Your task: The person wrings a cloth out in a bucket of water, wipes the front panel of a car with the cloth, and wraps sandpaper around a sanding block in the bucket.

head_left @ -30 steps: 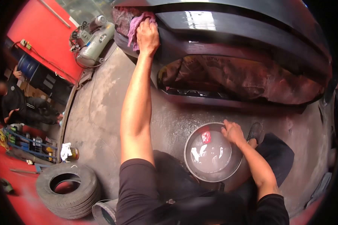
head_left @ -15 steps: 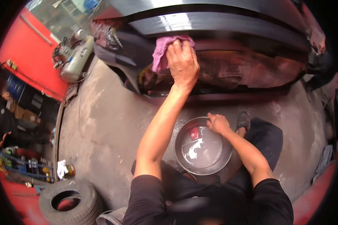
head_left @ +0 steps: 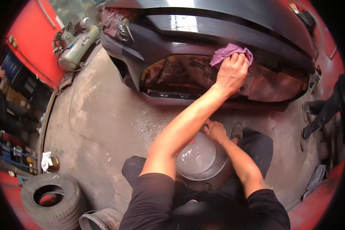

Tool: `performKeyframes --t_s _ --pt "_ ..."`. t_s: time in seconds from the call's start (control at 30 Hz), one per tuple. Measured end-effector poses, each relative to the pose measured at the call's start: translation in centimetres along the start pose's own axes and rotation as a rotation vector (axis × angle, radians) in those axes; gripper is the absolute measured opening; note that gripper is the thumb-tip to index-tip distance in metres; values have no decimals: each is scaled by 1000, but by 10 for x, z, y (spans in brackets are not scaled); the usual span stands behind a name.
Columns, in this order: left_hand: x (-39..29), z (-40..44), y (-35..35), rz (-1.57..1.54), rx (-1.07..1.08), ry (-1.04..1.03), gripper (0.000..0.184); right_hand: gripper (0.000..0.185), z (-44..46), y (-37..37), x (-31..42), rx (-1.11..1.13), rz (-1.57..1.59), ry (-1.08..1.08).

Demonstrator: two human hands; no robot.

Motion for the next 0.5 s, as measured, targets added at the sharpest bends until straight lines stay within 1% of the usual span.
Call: performKeyframes --t_s 0.03,0.07,0.17,0.23,0.3,0.37,0.5 --pt "4 -4 1 -22 3 7 31 39 0 1 6 9 19 11" --pt "9 -11 8 -52 -25 -1 31 40 3 -6 1 -108 21 45" --pt "43 -42 49 -22 -48 142 38 35 0 6 6 -29 18 2" --pt "87 -60 86 42 -25 340 40 32 0 8 7 -35 14 2" --pt "125 -66 127 194 -157 352 36 29 0 8 10 -35 17 6" --pt "177 -77 152 163 -283 452 29 27 0 11 10 -41 15 8" --pt "260 -61 174 101 -272 489 28 28 -2 15 12 -69 31 37"
Point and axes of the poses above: each hand's wrist, its own z-axis towards the middle knuckle, its own y-axis out of the back of the hand, x = y × z, the point moved 10 cm from there along z, towards the middle knuckle, and after that the axes turned 13 degrees about -z, right-handed, at the moved point
